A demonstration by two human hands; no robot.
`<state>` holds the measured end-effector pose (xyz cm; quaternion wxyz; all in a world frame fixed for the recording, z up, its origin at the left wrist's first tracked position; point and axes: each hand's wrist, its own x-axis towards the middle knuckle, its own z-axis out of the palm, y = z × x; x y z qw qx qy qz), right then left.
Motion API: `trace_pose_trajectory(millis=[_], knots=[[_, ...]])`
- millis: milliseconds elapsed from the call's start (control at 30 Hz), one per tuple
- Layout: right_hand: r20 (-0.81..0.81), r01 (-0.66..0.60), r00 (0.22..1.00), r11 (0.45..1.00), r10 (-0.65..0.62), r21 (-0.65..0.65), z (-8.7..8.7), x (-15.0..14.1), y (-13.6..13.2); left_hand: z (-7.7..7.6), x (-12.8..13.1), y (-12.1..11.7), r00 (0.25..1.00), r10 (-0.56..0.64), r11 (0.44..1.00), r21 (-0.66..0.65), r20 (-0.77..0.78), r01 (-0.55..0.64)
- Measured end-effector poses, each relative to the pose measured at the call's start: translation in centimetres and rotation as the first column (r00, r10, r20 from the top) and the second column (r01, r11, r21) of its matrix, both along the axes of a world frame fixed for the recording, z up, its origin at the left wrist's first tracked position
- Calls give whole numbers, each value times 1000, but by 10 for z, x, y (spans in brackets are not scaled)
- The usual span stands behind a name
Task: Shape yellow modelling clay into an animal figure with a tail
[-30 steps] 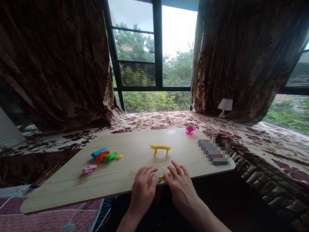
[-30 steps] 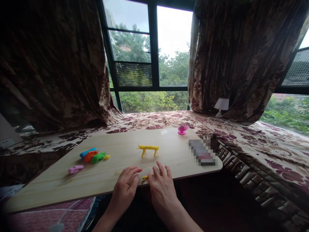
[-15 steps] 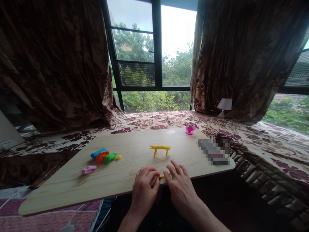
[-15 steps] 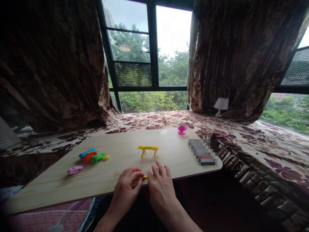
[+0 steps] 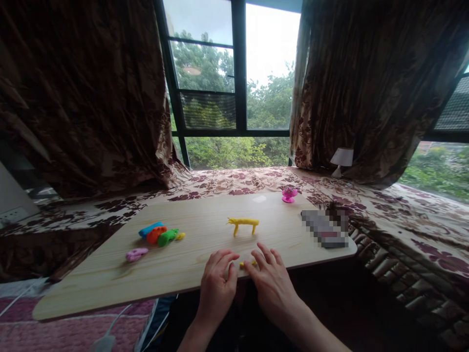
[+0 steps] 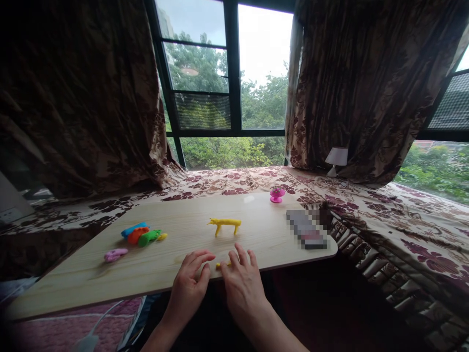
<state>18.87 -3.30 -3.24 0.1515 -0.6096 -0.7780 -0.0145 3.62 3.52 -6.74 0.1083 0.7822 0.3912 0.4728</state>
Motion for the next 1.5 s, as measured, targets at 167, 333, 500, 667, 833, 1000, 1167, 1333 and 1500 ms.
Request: trace_pose_trajectory(millis=[167,333,500,667,833,1000,1167,1333,1500], knots=[[28,-17,999,1000,17,-15,-2,1,1,1,0,0,1000,-6,1000,-6,-15,6],[35,-22,999,1000,22,5,-1,1,2,2,2,-1,999,14,1000,19,-31,-13],[34,-11,999,1000,11,14,1,0,9,3,0,0,1000,8,1000,17,-29,-7],[2,-42,999,999,42,7,-5,5,-5,2,1,-1,998,11,1000,5,-57,-11],[20,-2,1000,1000,2,-2,-1,4,7,5,2,0,994,-2,1000,6,-108,2],[6,4,1000,1000,-4,18,1,3,14,6,3,1,986,-3,1000,3,-165,4],[-9,1,1000,999,-1,32,4,-1,11,4,1,1,995,10,1000,-12,-96,-11],[-3,-38,999,999,38,12,3,-4,6,2,-1,1,999,15,1000,-15,-32,-15],[16,-54,998,998,54,9,0,-4,-1,2,0,1,999,6,1000,-14,-35,-6]])
